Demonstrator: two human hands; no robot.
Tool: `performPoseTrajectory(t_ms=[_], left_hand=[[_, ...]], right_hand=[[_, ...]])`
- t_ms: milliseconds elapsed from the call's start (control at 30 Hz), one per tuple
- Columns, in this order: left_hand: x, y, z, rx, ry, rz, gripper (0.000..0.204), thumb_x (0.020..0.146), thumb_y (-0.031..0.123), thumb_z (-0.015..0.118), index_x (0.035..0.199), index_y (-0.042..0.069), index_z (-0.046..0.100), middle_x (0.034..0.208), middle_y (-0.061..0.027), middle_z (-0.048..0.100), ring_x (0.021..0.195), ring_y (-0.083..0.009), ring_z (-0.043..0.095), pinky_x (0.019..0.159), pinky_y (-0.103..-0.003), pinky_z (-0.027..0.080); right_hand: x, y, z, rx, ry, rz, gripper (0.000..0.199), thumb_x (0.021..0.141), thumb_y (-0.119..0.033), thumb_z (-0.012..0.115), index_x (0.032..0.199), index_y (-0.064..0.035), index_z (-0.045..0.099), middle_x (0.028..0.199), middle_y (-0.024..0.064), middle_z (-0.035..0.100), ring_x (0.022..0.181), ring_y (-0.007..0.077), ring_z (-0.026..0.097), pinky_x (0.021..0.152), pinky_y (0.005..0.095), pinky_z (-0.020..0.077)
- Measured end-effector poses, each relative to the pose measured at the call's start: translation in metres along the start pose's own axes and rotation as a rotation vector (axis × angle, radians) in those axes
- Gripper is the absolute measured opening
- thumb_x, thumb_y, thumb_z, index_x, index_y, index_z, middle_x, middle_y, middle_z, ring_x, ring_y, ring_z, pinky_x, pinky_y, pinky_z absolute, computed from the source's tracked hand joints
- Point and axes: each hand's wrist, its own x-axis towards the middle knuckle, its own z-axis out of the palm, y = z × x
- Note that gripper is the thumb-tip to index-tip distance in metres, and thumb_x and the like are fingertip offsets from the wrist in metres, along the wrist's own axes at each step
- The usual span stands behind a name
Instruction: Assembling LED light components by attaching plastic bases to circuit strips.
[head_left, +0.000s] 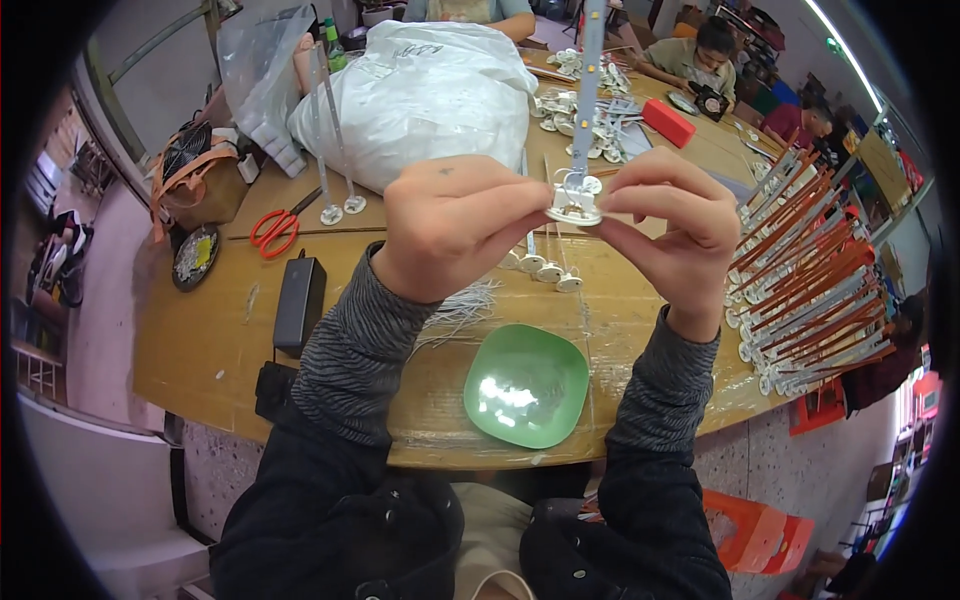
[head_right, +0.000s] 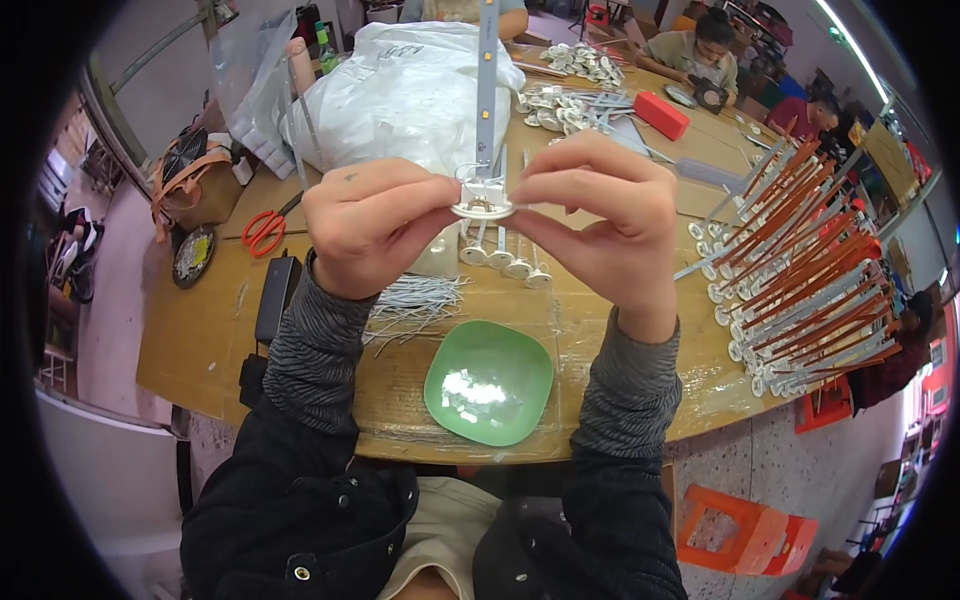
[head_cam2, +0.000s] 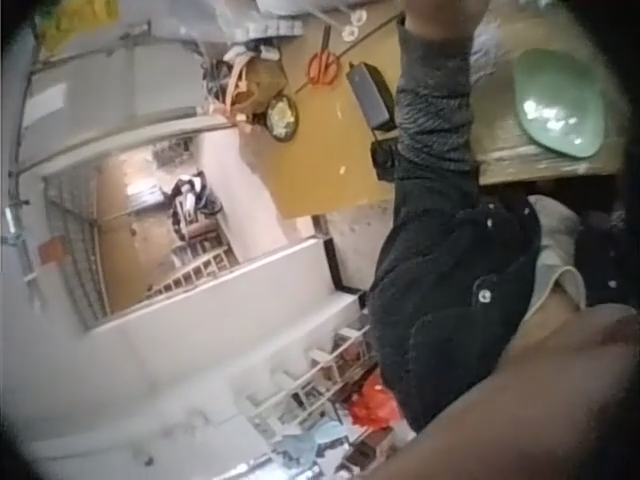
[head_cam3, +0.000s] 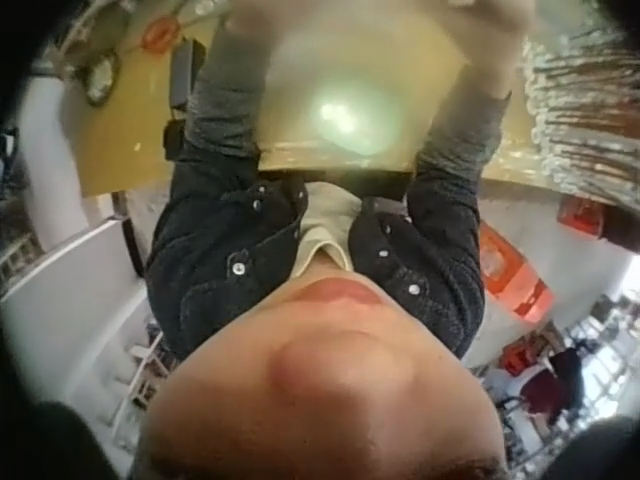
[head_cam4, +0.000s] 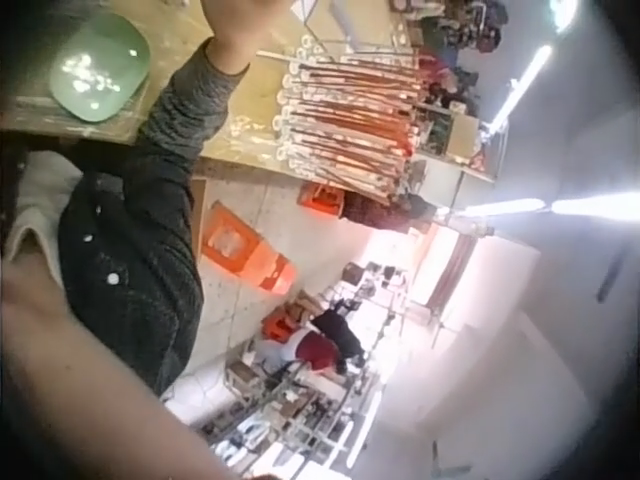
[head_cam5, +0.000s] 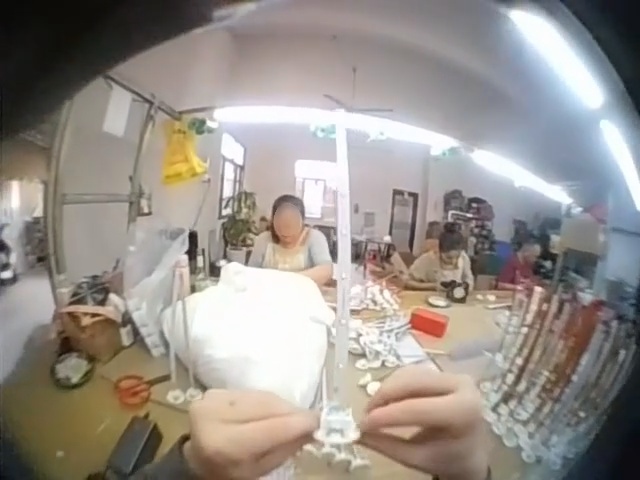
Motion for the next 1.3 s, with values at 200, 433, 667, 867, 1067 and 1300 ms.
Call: performPoseTrajectory(t_ms=[200,433,667,867,1067,1300], left_hand=[[0.004,0.0,-0.008,0.048,0.033,0.121,0.025,0.064,-0.003,0.076,0.089,-0.001,0.071,0.076,-0.0095,0.068,0.064,-0.0235,0.068,0.055,-0.031,0.054],[0.007,-0.004,-0.01,0.046,0.018,0.107,0.023,0.065,-0.003,0.075,0.087,0.0,0.071,0.077,-0.0095,0.07,0.064,-0.0226,0.069,0.055,-0.031,0.054],[0.005,0.001,-0.002,-0.169,0.0,-0.31,0.015,0.076,0.008,0.082,0.084,0.002,0.072,0.073,-0.0108,0.07,0.061,-0.0211,0.068,0.056,-0.028,0.051],[0.004,0.01,-0.006,-0.157,-0.012,-0.348,0.009,0.079,0.001,0.078,0.086,-0.002,0.072,0.074,-0.0122,0.071,0.065,-0.0195,0.07,0.061,-0.027,0.052],[0.006,0.004,-0.01,-0.074,0.004,-0.29,0.012,0.08,0.005,0.077,0.089,0.0,0.071,0.076,-0.0134,0.07,0.064,-0.0277,0.068,0.058,-0.032,0.051],[0.017,0.027,-0.018,-0.025,-0.001,-0.211,0.015,0.075,-0.007,0.077,0.088,-0.004,0.07,0.076,-0.0127,0.07,0.065,-0.0217,0.069,0.06,-0.027,0.053]], right_hand=[[0.001,-0.003,0.01,-0.018,0.045,-0.071,0.025,0.062,0.012,0.078,0.084,0.0019,0.071,0.085,0.0106,0.069,0.076,0.023,0.064,0.066,0.0314,0.0494],[0.004,0.001,0.013,-0.044,0.061,-0.06,0.024,0.064,0.013,0.077,0.085,0.0024,0.072,0.082,0.0106,0.07,0.074,0.0223,0.066,0.065,0.0294,0.0513],[-0.002,-0.002,0.024,0.078,0.195,0.29,0.016,0.075,0.006,0.08,0.088,0.003,0.072,0.079,0.0057,0.072,0.069,0.0081,0.064,0.062,0.0211,0.0507],[-0.009,-0.008,0.029,0.141,0.211,0.398,0.014,0.078,0.005,0.079,0.089,0.0036,0.072,0.08,0.0048,0.071,0.071,0.0073,0.065,0.063,0.0201,0.0523],[0.001,-0.017,0.028,0.02,0.097,0.318,0.011,0.081,0.005,0.075,0.092,0.0034,0.071,0.083,0.0082,0.071,0.071,0.0102,0.068,0.06,0.0211,0.0549],[0.004,-0.034,0.027,-0.16,0.212,0.19,0.02,0.078,0.005,0.076,0.097,0.0051,0.069,0.085,0.0095,0.072,0.071,0.0116,0.069,0.061,0.0205,0.0547]])
